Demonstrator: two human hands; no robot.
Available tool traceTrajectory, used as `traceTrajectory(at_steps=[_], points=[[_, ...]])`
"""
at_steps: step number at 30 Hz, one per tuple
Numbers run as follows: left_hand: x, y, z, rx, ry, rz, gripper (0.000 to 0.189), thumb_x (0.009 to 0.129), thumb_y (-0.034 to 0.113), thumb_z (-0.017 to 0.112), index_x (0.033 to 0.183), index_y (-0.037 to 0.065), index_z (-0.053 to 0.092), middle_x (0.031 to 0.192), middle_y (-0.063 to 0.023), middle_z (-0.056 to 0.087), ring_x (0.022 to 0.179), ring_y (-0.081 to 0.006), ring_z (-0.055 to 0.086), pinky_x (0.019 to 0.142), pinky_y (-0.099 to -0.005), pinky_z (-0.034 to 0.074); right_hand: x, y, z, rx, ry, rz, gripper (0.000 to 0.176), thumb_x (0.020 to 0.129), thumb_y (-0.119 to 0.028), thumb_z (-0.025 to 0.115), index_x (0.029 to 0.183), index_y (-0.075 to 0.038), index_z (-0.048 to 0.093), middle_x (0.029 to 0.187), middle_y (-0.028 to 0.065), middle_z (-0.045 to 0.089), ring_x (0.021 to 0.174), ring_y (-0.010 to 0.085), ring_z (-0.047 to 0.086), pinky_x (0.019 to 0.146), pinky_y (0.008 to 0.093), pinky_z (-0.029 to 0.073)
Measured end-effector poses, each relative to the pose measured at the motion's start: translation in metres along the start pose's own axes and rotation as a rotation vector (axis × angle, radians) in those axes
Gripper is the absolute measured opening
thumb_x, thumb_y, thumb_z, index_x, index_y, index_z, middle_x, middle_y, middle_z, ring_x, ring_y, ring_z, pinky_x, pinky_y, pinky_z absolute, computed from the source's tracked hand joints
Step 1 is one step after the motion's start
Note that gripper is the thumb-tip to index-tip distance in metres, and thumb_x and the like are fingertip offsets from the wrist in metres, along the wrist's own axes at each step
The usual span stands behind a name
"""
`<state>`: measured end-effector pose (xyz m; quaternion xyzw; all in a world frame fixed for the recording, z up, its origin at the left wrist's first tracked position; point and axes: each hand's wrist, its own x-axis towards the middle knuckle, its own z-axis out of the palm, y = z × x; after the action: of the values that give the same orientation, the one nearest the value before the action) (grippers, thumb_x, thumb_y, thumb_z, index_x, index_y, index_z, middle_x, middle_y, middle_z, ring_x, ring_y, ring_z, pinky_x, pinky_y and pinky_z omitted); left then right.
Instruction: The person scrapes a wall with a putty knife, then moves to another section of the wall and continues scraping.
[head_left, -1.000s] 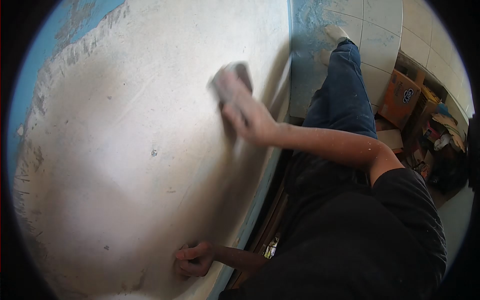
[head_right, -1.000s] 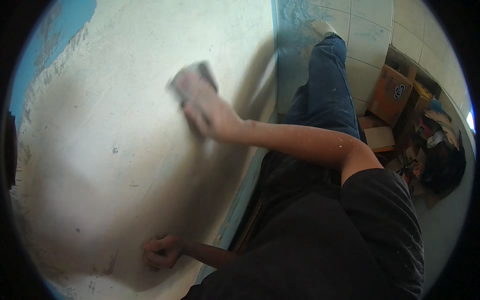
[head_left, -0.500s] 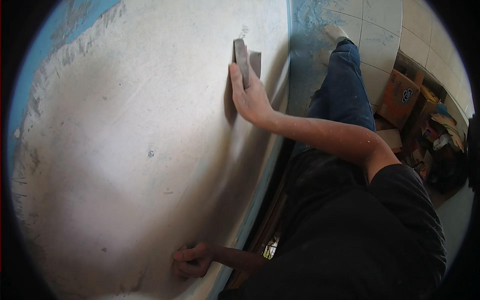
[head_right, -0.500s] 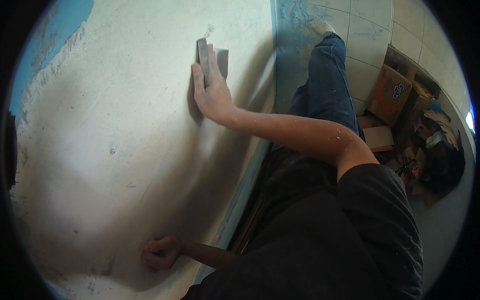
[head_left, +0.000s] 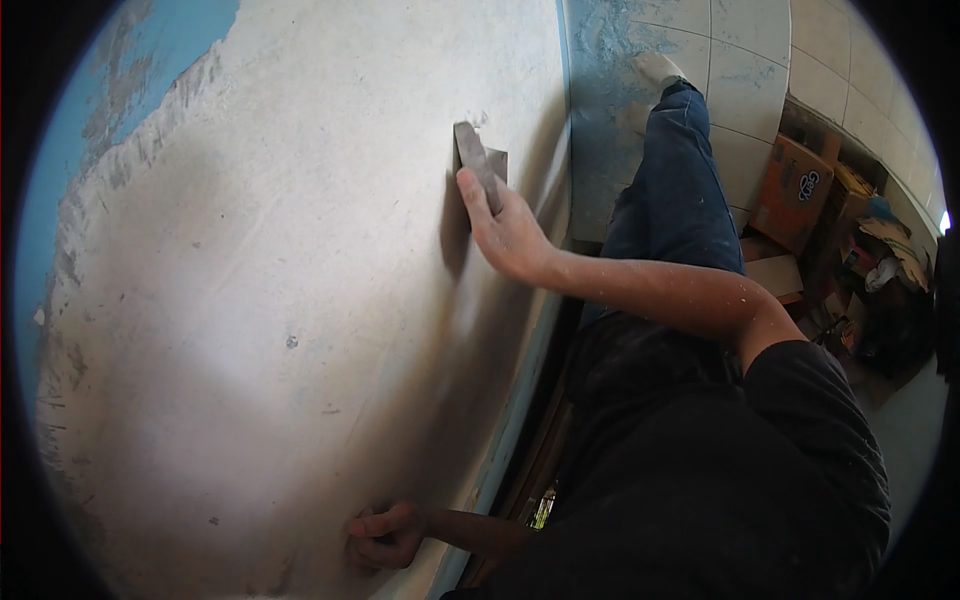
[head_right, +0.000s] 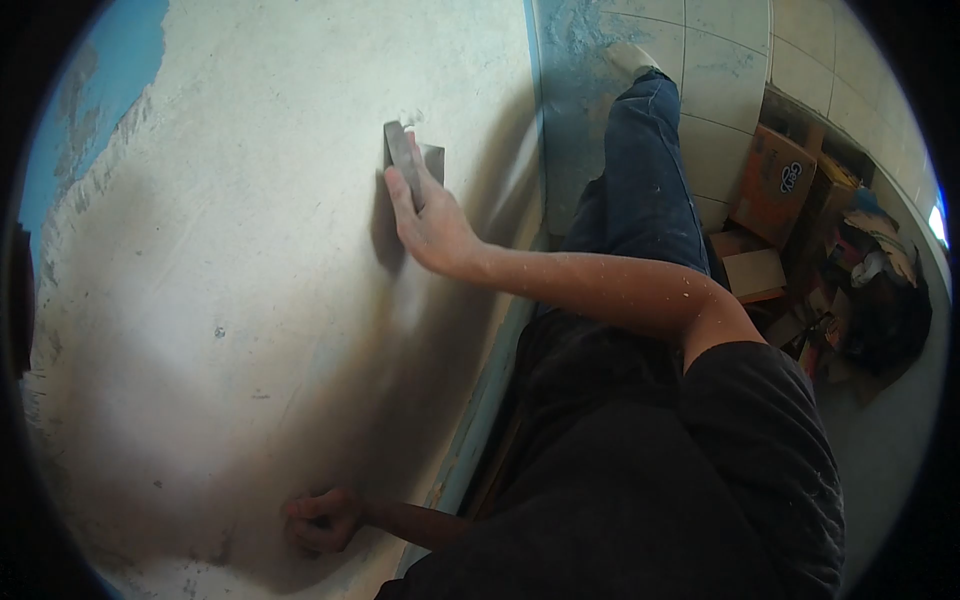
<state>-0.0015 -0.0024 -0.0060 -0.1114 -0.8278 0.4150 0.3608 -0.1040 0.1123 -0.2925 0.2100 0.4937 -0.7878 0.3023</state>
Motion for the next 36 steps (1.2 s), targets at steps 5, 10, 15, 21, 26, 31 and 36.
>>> traceTrajectory(at_steps=[5, 10, 15, 21, 26, 31, 36], points=[[0.000, -0.002, 0.001, -0.002, 0.003, 0.013, 0.038, 0.090, 0.016, 0.058, 0.053, 0.010, 0.051, 0.051, -0.0027, 0.048, 0.047, -0.0221, 0.046, 0.051, -0.0367, 0.033, 0.037, 0.005, -0.004, 0.034, 0.162, 0.022, 0.070, 0.102, -0.043, 0.031, 0.150, 0.001, 0.005, 0.139, 0.0361, 0.037, 0.132, 0.0469, 0.036, 0.112, 0.0402, 0.028], [-0.002, 0.010, 0.004, -0.054, -0.050, 0.045, 0.037, 0.089, 0.016, 0.057, 0.053, 0.011, 0.049, 0.052, -0.0024, 0.048, 0.048, -0.0229, 0.047, 0.053, -0.0374, 0.033, 0.013, 0.013, -0.003, -0.009, 0.093, -0.020, 0.065, 0.101, -0.043, 0.034, 0.143, 0.003, 0.019, 0.127, 0.0330, 0.042, 0.118, 0.0424, 0.043, 0.103, 0.0412, 0.033], [-0.009, 0.036, 0.013, -0.110, -0.152, 0.131, 0.030, 0.089, 0.022, 0.056, 0.061, 0.012, 0.052, 0.057, -0.0022, 0.051, 0.049, -0.0225, 0.048, 0.055, -0.0385, 0.034, 0.063, 0.032, -0.012, -0.108, 0.321, -0.016, 0.067, 0.099, -0.055, 0.034, 0.116, 0.007, 0.053, 0.085, 0.0210, 0.060, 0.079, 0.0313, 0.058, 0.080, 0.0395, 0.046], [-0.079, 0.113, 0.043, -0.465, -0.491, 0.076, 0.016, 0.079, 0.031, 0.065, 0.068, 0.021, 0.062, 0.067, 0.0019, 0.055, 0.071, -0.0204, 0.053, 0.067, -0.0392, 0.037, 0.024, 0.000, -0.041, -0.067, 0.022, 0.097, 0.066, 0.098, -0.057, 0.037, 0.112, 0.004, 0.054, 0.084, 0.0213, 0.061, 0.086, 0.0307, 0.059, 0.082, 0.0428, 0.045], [-0.098, 0.206, 0.065, -0.904, -0.899, -0.054, 0.010, 0.079, 0.017, 0.070, 0.073, 0.013, 0.064, 0.075, -0.0034, 0.062, 0.083, -0.0255, 0.057, 0.077, -0.0414, 0.044, 0.039, 0.025, -0.044, -0.088, 0.135, 0.003, 0.059, 0.098, -0.053, 0.042, 0.102, 0.004, 0.057, 0.079, 0.0171, 0.059, 0.080, 0.0236, 0.059, 0.076, 0.0390, 0.046], [-0.155, 0.307, 0.080, -1.315, -1.096, -0.661, 0.024, 0.090, 0.024, 0.063, 0.101, 0.003, 0.061, 0.088, -0.0128, 0.060, 0.083, -0.0281, 0.058, 0.079, -0.0387, 0.045, 0.059, 0.014, -0.046, 0.060, 0.232, 0.065, 0.059, 0.098, -0.052, 0.043, 0.107, 0.005, 0.057, 0.084, 0.0212, 0.061, 0.082, 0.0283, 0.060, 0.079, 0.0406, 0.046], [-0.161, 0.412, 0.072, -1.312, -1.363, -0.605, 0.031, 0.085, 0.026, 0.066, 0.108, 0.006, 0.057, 0.093, -0.0121, 0.057, 0.090, -0.0287, 0.055, 0.082, -0.0428, 0.041, 0.049, 0.025, -0.035, 0.063, 0.115, -0.058, 0.062, 0.101, -0.034, 0.042, 0.144, 0.006, 0.025, 0.140, 0.0323, 0.038, 0.132, 0.0429, 0.038, 0.108, 0.0388, 0.032]])
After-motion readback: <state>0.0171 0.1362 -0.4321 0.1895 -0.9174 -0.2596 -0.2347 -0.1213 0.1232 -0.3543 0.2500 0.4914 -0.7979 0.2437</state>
